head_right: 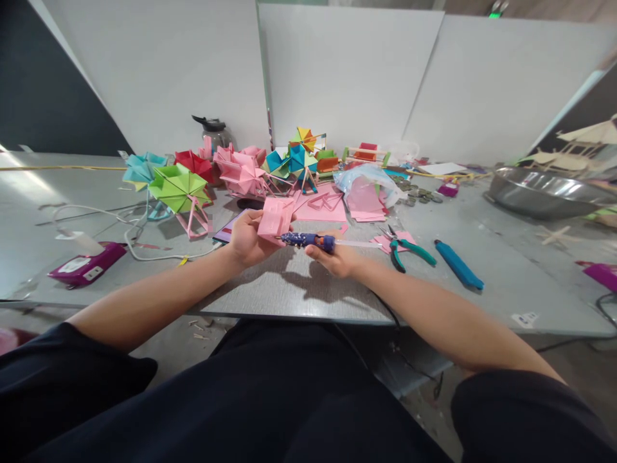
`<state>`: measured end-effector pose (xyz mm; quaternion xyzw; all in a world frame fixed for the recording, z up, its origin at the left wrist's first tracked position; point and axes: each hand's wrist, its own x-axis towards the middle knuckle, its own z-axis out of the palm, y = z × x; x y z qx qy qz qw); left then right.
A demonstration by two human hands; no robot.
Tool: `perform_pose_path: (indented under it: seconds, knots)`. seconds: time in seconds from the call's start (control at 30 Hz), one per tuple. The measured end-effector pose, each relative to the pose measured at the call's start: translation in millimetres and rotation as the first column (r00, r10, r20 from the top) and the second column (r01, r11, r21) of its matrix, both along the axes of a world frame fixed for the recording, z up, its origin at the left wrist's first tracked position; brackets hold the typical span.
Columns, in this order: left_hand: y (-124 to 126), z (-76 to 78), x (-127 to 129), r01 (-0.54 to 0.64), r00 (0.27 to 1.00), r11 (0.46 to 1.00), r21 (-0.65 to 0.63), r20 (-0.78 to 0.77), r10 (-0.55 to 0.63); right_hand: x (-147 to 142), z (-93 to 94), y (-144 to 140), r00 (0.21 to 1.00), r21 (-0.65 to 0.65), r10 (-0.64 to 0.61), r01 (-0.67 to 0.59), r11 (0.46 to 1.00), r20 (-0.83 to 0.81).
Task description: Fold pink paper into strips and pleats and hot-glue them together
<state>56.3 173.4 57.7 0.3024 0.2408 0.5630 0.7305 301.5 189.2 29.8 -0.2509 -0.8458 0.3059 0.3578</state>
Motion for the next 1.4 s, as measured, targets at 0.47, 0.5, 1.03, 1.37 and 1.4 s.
perform_pose_path:
  seconds: [0.47,0.5,1.03,1.37,1.4]
  knots:
    - [-0.4,7.7,-2.0,-0.027,0.999,1.0,-0.008,0.033,0.027,6.2,1.4,5.9,0.995,0.008,-0.095,0.095,0.995,0.007]
    - [-0.7,7.8,-1.8,-0.028,0.999,1.0,-0.009,0.032,0.029,6.1,1.7,5.9,0.995,0.006,-0.099,0.099,0.995,0.011]
    - [2.4,4.5,-2.5,-0.057,0.998,0.998,0.008,0.002,0.057,6.2,8.3,2.3,0.977,0.175,-0.188,0.169,0.97,0.097]
    - [6.6,-1.3,-9.2,-0.099,0.994,0.995,0.011,-0.035,0.1,41.1,66.1,-3.4,0.891,0.508,-0.453,0.376,0.775,0.032]
    - [6.1,-2.6,-8.7,-0.09,0.995,0.996,0.003,-0.034,0.09,53.5,73.8,-4.2,0.857,0.518,-0.512,0.418,0.747,0.047]
